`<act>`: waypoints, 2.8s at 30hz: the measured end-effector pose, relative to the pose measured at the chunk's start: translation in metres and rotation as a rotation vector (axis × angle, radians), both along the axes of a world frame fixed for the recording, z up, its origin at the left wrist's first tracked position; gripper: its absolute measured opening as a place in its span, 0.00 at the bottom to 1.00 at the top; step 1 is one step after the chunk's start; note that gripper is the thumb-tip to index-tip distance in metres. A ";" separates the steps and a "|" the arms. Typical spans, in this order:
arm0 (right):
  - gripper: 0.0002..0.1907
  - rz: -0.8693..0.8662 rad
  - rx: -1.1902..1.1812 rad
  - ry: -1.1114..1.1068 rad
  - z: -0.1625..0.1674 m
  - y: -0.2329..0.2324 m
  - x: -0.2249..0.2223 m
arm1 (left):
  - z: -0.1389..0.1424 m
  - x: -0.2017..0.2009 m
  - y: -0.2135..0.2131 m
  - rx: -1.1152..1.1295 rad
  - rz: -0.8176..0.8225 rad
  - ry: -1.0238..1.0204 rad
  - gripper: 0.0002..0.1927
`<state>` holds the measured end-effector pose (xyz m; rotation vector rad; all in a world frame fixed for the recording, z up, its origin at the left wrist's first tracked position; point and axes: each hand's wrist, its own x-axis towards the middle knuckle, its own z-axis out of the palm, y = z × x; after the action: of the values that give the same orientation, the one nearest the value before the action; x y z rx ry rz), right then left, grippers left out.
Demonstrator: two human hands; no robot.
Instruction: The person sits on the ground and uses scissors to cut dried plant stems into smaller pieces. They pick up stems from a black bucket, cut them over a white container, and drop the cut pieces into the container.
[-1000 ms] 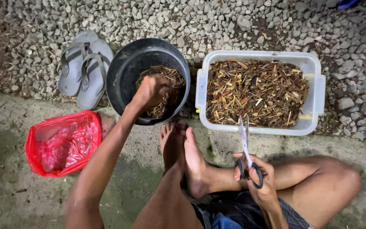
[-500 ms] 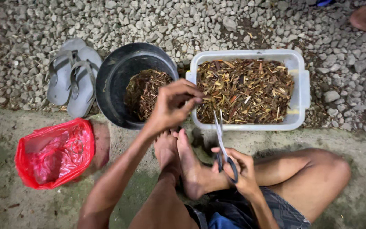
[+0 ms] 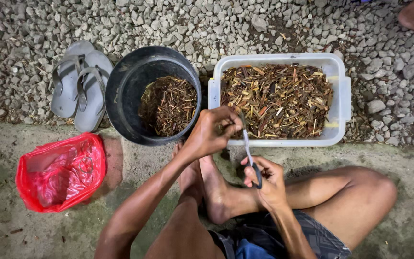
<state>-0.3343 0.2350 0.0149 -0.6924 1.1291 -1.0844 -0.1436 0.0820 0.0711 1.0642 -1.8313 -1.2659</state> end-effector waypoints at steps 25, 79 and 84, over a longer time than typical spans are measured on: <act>0.39 -0.004 -0.068 -0.227 -0.003 0.032 -0.010 | -0.058 0.154 -0.069 -0.143 -0.091 -0.742 0.17; 0.30 0.136 -0.204 0.053 0.027 0.008 -0.006 | -0.001 -0.015 -0.002 0.191 0.187 0.322 0.04; 0.28 0.137 -0.123 0.004 0.019 0.007 -0.014 | -0.003 -0.014 -0.009 0.211 0.083 0.173 0.04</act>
<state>-0.3480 0.2416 0.0344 -0.8572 1.0092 -1.0422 -0.1572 0.0733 0.0684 1.0931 -1.5355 -1.4773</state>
